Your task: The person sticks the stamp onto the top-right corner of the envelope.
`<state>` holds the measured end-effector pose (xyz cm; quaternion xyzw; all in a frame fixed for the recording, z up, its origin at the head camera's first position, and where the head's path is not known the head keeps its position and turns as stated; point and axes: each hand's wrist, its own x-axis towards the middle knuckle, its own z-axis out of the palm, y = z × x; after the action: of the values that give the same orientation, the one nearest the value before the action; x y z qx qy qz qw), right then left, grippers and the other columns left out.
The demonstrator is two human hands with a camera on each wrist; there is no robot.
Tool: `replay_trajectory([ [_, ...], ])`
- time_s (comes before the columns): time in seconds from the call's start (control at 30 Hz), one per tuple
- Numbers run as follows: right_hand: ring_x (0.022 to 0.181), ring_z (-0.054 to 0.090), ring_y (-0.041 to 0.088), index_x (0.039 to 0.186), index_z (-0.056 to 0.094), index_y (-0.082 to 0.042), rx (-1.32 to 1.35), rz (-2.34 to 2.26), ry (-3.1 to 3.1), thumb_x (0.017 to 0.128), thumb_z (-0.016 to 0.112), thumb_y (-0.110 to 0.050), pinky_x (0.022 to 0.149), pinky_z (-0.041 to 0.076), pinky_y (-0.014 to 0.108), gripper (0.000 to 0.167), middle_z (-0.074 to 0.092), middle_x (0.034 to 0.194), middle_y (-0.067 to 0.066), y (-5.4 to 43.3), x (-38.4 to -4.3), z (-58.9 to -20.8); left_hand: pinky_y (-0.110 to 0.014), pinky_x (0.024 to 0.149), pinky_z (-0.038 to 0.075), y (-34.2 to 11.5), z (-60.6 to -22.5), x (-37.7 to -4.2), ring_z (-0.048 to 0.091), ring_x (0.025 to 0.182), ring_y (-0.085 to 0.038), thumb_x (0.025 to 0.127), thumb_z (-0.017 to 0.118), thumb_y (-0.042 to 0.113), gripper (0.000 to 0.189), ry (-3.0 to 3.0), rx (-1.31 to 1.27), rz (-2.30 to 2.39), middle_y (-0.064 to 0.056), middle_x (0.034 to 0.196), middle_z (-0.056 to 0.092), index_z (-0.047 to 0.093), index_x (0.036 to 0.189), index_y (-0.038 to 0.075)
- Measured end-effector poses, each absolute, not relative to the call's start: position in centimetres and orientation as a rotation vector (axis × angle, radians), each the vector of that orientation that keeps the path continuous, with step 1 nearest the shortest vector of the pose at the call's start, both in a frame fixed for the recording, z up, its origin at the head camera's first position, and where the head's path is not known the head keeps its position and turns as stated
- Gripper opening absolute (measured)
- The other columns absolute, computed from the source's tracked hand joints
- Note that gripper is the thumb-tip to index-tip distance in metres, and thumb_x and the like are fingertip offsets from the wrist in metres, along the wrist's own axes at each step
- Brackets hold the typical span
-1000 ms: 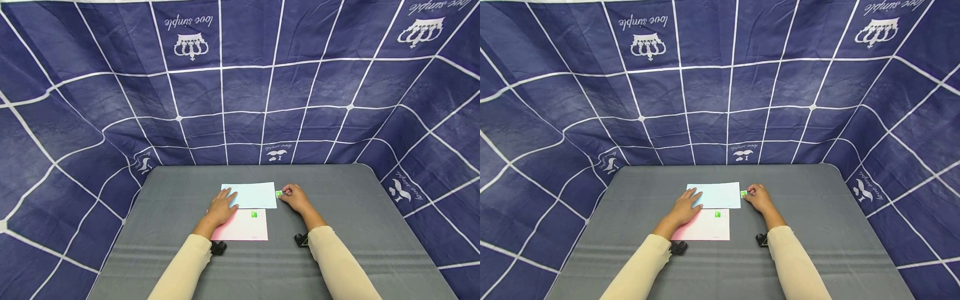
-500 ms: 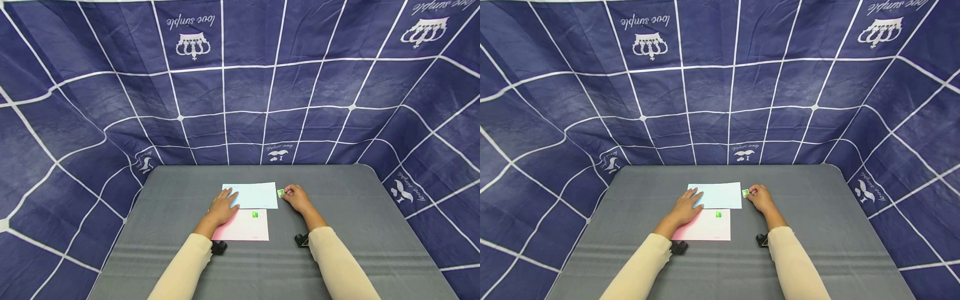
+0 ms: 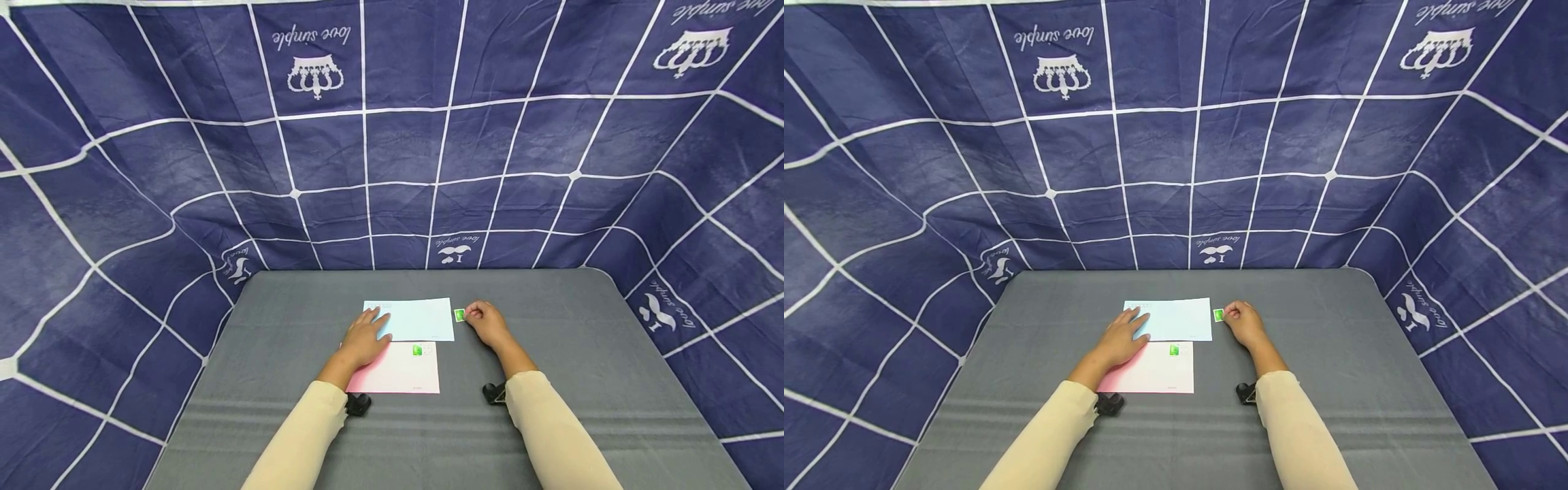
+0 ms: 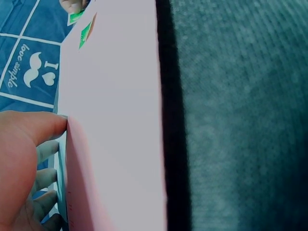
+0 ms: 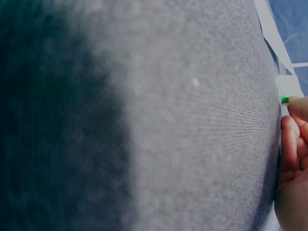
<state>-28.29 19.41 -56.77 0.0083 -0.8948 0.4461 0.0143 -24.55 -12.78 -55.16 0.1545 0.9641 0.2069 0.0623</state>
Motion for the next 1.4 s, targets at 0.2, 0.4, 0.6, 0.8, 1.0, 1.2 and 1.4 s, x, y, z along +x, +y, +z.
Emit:
replay_trajectory([
  [0.2, 0.082, 0.054, 0.011, 0.098, 0.068, -0.001, -0.006, 1.427, -2.783, 0.096, 0.065, -0.012, 0.075, 0.043, 0.022, 0.012, 0.062, 0.095, 0.011, 19.65, -28.27, -56.81, -0.055, 0.127, 0.02, -12.61, -55.21, -24.54, 0.021, 0.157, -0.034, 0.103, 0.054, 0.037, 0.058, 2.894, 0.438, 0.636, -0.012, 0.166, 0.03, 0.042, 0.155, 0.015],
  [0.4, 0.082, 0.053, 0.01, 0.1, 0.069, -0.002, -0.038, 1.461, -2.773, 0.097, 0.064, -0.014, 0.075, 0.043, 0.023, 0.013, 0.063, 0.096, 0.008, 19.59, -28.28, -56.76, -0.055, 0.127, 0.02, -12.62, -55.18, -24.54, 0.02, 0.157, -0.034, 0.104, 0.052, 0.037, 0.058, 2.893, 0.444, 0.623, -0.012, 0.166, 0.03, 0.041, 0.156, 0.015],
  [0.6, 0.078, 0.053, 0.008, 0.095, 0.069, -0.005, 0.016, 1.513, -2.687, 0.094, 0.064, -0.014, 0.072, 0.042, 0.02, 0.011, 0.063, 0.088, 0.004, 19.76, -28.1, -57.03, -0.055, 0.126, 0.022, -12.64, -55.03, -24.48, 0.022, 0.156, -0.036, 0.103, 0.053, 0.037, 0.058, 2.901, 0.462, 0.603, -0.014, 0.165, 0.032, 0.042, 0.155, 0.014],
  [0.8, 0.075, 0.052, 0.007, 0.092, 0.069, -0.004, 0.042, 1.567, -2.641, 0.091, 0.064, -0.013, 0.069, 0.041, 0.019, 0.01, 0.062, 0.084, 0.002, 19.72, -27.95, -57.13, -0.057, 0.125, 0.023, -12.55, -55.06, -24.44, 0.024, 0.155, -0.038, 0.103, 0.054, 0.036, 0.058, 2.911, 0.466, 0.618, -0.016, 0.164, 0.033, 0.043, 0.154, 0.012],
  [1.0, 0.078, 0.053, 0.005, 0.1, 0.069, 0.002, -0.073, 1.609, -2.674, 0.095, 0.064, -0.011, 0.072, 0.044, 0.019, 0.015, 0.065, 0.09, 0.006, 19.36, -28.35, -57.1, -0.056, 0.126, 0.022, -12.61, -54.93, -24.31, 0.024, 0.155, -0.038, 0.103, 0.055, 0.035, 0.057, 2.904, 0.461, 0.626, -0.016, 0.164, 0.032, 0.044, 0.154, 0.011],
  [1.2, 0.08, 0.053, 0.005, 0.103, 0.069, 0.001, -0.118, 1.639, -2.675, 0.095, 0.064, -0.014, 0.074, 0.044, 0.019, 0.017, 0.064, 0.09, 0.001, 19.27, -28.43, -56.84, -0.056, 0.126, 0.022, -12.57, -55.1, -24.44, 0.024, 0.155, -0.038, 0.103, 0.054, 0.036, 0.057, 2.913, 0.461, 0.624, -0.017, 0.164, 0.033, 0.045, 0.153, 0.011],
  [1.4, 0.08, 0.054, 0.009, 0.103, 0.068, 0.002, -0.114, 1.682, -2.663, 0.095, 0.064, -0.012, 0.073, 0.044, 0.021, 0.017, 0.063, 0.089, 0.002, 19.16, -28.43, -56.46, -0.057, 0.125, 0.022, -12.47, -55.34, -24.57, 0.025, 0.154, -0.04, 0.102, 0.055, 0.034, 0.057, 2.925, 0.457, 0.609, -0.018, 0.164, 0.033, 0.045, 0.153, 0.01],
])
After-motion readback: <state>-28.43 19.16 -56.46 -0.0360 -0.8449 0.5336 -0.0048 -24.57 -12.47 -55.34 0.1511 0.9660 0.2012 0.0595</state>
